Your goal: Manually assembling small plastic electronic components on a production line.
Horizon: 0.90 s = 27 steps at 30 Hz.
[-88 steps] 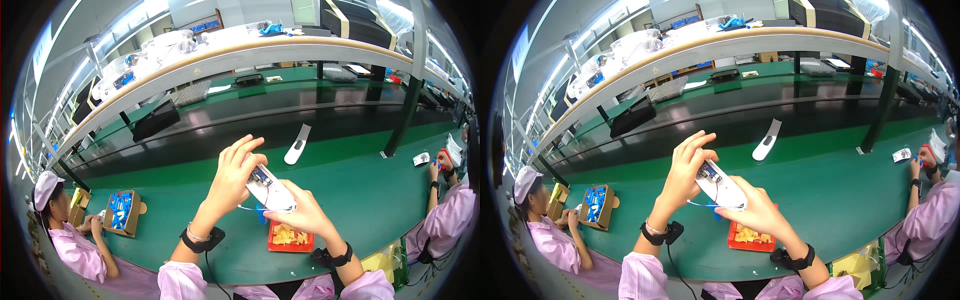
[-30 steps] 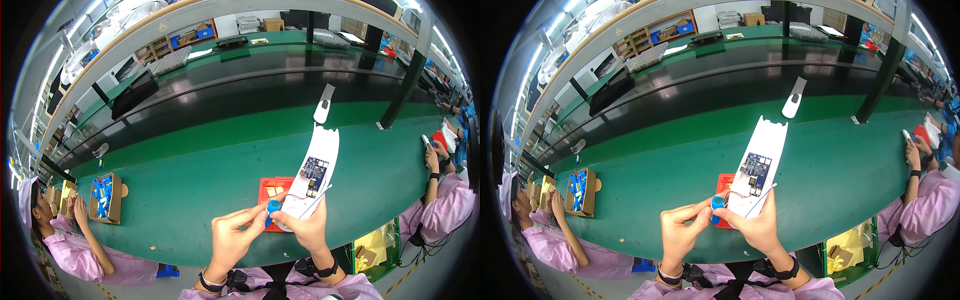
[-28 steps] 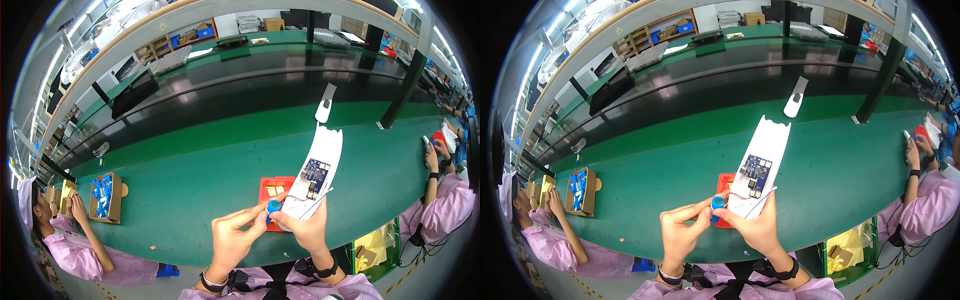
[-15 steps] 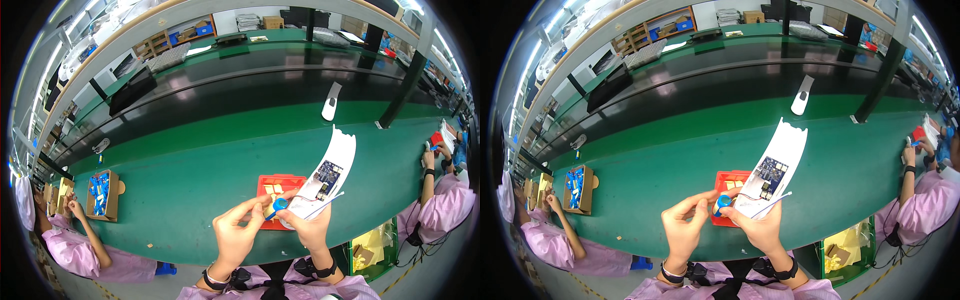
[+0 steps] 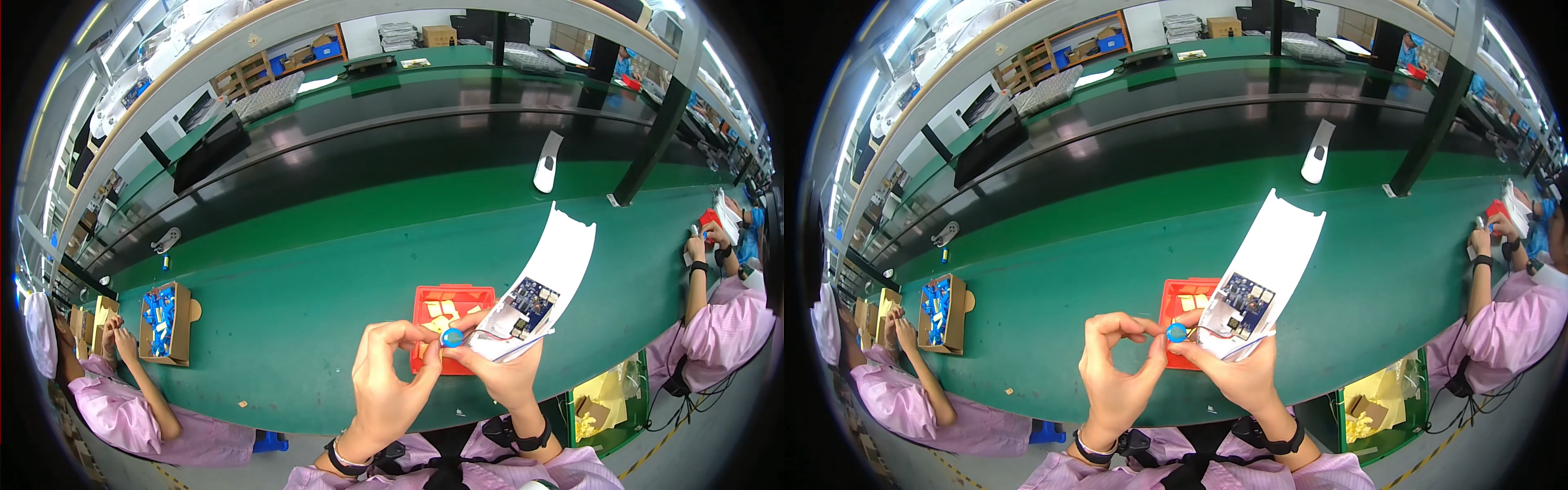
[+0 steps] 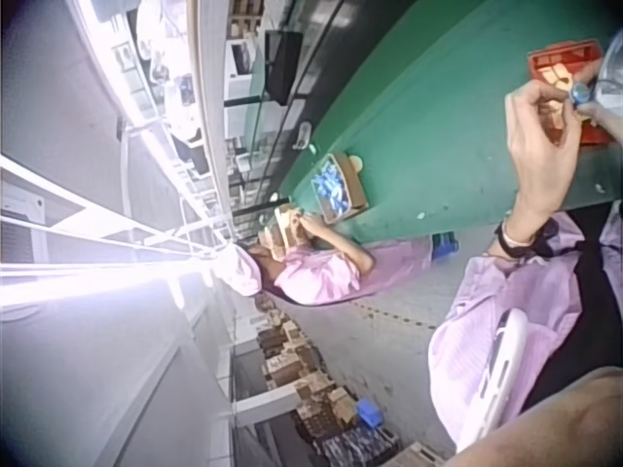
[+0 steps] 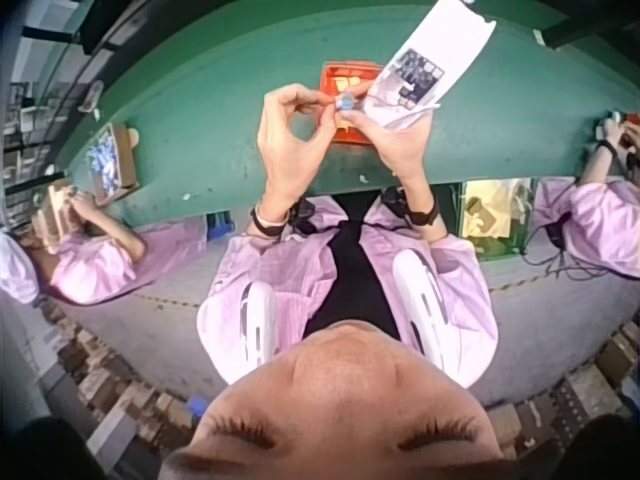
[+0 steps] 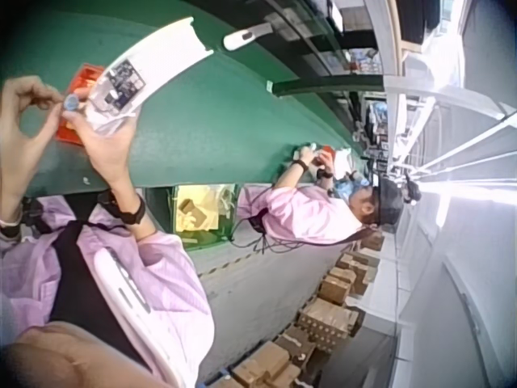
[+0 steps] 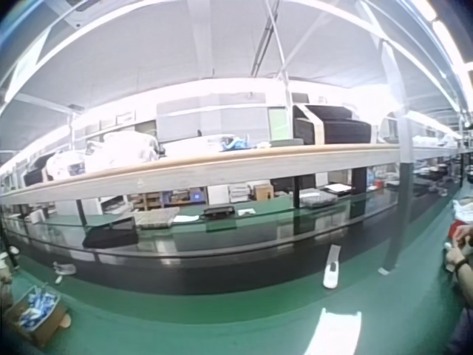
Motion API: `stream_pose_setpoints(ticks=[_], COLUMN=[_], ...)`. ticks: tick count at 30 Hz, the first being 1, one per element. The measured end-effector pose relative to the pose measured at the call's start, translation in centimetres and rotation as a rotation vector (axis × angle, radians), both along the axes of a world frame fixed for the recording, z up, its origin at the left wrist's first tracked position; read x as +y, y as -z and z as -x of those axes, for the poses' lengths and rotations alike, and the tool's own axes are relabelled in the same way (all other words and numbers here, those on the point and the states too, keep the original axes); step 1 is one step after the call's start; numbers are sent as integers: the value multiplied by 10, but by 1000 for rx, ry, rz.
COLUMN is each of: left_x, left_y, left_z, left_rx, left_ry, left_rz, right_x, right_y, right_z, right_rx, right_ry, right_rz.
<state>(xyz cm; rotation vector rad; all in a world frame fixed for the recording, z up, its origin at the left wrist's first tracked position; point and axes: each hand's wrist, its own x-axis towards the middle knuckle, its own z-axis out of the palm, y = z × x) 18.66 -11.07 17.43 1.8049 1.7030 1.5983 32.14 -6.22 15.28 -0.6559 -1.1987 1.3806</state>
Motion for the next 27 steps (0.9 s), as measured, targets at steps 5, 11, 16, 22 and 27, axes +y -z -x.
stream_pose_setpoints(ticks=[5, 11, 16, 22, 27], left_x=[4, 7, 17, 7, 8], left_y=[1, 12, 22, -3, 2], left_z=[4, 3, 10, -15, -14], left_rx=[73, -232, -796, -328, -398], left_ry=[84, 181, 145, 167, 153], left_rz=[-60, 14, 32, 13, 78], right_x=[-1, -4, 4, 4, -1], right_y=[-3, 2, 6, 12, 11], right_z=[-3, -5, -12, -14, -14], right_rx=[27, 25, 354, 113, 113], right_ry=[9, -16, 279, 130, 74], right_rz=[2, -17, -130, -140, -80])
